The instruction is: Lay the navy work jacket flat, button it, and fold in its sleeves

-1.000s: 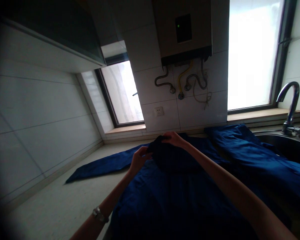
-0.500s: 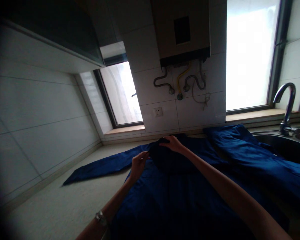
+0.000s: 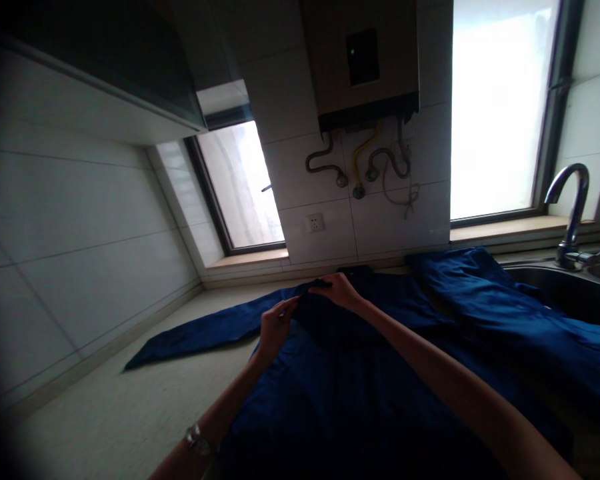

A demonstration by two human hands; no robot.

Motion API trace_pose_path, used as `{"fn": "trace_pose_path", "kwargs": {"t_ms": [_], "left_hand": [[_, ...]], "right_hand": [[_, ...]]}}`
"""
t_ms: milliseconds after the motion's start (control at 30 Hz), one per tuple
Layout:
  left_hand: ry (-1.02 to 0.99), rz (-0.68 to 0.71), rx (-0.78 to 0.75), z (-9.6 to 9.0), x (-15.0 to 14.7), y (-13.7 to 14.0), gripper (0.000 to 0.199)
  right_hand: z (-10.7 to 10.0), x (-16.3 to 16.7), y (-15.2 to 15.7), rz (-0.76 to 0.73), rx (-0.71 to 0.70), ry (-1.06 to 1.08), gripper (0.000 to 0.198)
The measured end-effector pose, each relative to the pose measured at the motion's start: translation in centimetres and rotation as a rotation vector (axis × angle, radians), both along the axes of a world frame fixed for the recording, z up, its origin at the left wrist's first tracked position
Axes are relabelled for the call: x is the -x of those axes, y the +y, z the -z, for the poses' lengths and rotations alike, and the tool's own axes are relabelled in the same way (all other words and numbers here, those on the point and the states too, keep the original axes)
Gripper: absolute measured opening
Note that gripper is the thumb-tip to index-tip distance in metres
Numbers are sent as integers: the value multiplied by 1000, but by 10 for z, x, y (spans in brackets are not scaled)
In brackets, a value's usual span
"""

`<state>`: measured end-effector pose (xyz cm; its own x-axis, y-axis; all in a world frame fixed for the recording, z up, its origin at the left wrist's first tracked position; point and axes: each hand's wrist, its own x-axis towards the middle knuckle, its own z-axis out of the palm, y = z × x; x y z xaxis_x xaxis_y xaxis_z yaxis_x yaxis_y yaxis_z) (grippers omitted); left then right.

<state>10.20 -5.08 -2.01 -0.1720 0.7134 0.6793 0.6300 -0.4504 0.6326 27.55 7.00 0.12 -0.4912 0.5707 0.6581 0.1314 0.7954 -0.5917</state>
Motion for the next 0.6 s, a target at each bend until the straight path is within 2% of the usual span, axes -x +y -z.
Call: {"fn": "trace_pose_path", "kwargs": {"t_ms": [133,200,300,400,500,600], "left_hand": [[-30,16,39,-6,-1,-4,37],[25,-6,57,-15,-4,-1,43],[169,2,152,-31,-4,11,31],[201,-15,239,-44,8,25,28],[131,-77,236,-44,39,33,32],[-67,-105,313,-25,79,33,36]], "right_hand": [[-5,3,-6,8,-40,2,49],[-8,5,-11,4,-54,-4,48],[-11,10,-17,-8,-58,-4,45],[-8,2,-12,-75,-16,1,40],[11,-33,6,-84,21,-127,59],[45,-99,30,83,-35,-440,75]]}}
